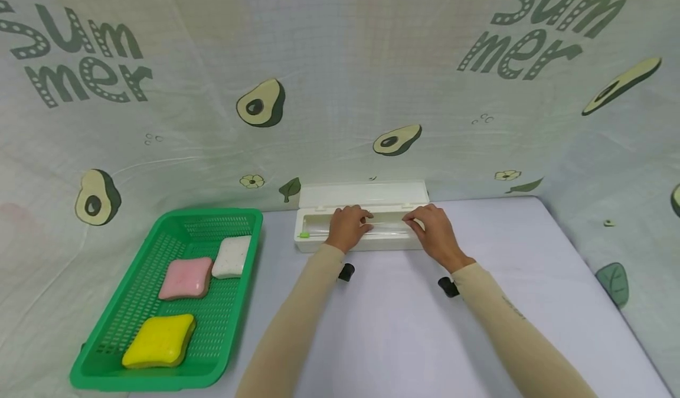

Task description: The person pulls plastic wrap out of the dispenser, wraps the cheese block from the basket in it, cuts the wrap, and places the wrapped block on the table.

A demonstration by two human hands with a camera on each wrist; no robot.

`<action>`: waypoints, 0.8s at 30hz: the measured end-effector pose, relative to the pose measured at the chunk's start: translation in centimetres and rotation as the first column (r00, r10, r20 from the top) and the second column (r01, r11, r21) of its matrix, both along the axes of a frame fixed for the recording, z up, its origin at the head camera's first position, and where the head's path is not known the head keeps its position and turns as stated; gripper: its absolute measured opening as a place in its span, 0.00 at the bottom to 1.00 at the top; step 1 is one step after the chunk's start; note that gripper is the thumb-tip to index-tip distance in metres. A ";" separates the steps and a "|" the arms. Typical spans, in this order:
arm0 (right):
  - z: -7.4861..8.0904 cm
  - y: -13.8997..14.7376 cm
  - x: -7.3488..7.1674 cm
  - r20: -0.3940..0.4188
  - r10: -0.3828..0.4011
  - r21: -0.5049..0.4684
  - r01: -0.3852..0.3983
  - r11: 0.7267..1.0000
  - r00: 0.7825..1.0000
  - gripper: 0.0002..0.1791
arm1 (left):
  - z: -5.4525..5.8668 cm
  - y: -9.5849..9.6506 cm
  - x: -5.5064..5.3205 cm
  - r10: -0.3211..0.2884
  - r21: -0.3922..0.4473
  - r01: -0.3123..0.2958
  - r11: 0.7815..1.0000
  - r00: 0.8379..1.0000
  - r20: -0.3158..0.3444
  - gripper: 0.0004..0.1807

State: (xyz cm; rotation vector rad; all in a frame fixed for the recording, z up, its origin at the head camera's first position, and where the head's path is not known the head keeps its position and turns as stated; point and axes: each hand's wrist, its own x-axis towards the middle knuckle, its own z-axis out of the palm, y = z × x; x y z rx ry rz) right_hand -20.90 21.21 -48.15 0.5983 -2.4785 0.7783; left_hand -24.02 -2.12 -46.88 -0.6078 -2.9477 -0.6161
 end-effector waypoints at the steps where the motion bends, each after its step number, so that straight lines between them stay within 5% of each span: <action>1: 0.0 0.0 0.0 -0.007 0.005 -0.005 -0.005 1.000 1.000 0.08 | 0.0 0.1 -0.1 0.001 -0.014 -0.001 1.000 1.000 -0.007 0.13; 8: 0.1 -0.1 0.0 -0.037 0.027 -0.012 -0.028 1.000 0.999 0.08 | -0.2 0.1 0.0 -0.013 -0.124 -0.001 0.992 0.994 -0.106 0.04; 15: -0.1 0.2 0.3 -0.079 0.031 -0.020 -0.033 0.999 0.996 0.09 | -0.3 -0.8 0.1 -0.055 -0.250 -0.013 0.968 0.964 -0.260 0.07; 24: 0.1 0.8 0.6 -0.062 0.034 -0.032 -0.036 0.999 0.998 0.10 | -0.3 -1.9 -0.1 -0.046 -0.311 -0.048 0.949 0.956 -0.288 0.06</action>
